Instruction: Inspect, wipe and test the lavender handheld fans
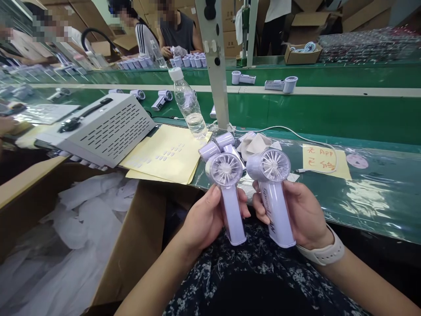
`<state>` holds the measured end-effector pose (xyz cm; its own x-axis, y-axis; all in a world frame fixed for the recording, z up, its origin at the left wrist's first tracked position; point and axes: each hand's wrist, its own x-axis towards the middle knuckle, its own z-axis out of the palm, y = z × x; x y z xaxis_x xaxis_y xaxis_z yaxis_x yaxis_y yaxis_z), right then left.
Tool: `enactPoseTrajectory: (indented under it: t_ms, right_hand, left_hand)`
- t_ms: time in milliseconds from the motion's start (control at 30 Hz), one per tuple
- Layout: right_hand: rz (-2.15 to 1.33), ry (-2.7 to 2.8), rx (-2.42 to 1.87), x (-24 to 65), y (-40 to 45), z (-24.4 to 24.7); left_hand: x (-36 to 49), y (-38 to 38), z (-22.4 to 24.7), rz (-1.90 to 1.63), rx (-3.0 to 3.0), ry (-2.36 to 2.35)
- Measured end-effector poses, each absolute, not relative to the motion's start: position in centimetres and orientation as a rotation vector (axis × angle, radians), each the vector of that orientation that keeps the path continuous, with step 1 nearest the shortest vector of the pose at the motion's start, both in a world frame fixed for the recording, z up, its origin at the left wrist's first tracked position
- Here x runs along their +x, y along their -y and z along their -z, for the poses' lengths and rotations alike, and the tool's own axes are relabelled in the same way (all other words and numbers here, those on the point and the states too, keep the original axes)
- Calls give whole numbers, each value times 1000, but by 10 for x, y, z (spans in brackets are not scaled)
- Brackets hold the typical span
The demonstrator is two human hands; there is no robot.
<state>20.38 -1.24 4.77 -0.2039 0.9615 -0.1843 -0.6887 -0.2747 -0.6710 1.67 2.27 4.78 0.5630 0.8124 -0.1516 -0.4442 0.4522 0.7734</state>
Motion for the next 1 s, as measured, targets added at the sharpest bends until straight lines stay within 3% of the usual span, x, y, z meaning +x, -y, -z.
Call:
enactPoseTrajectory:
  t_ms: [400, 1000]
  right_hand:
    - [-1482, 388, -846, 205, 11, -33]
    - [-1519, 513, -954, 207, 9, -25]
  left_hand:
    - [19, -21, -36, -854, 907, -632]
    - [10, -26, -34, -812, 1009, -702]
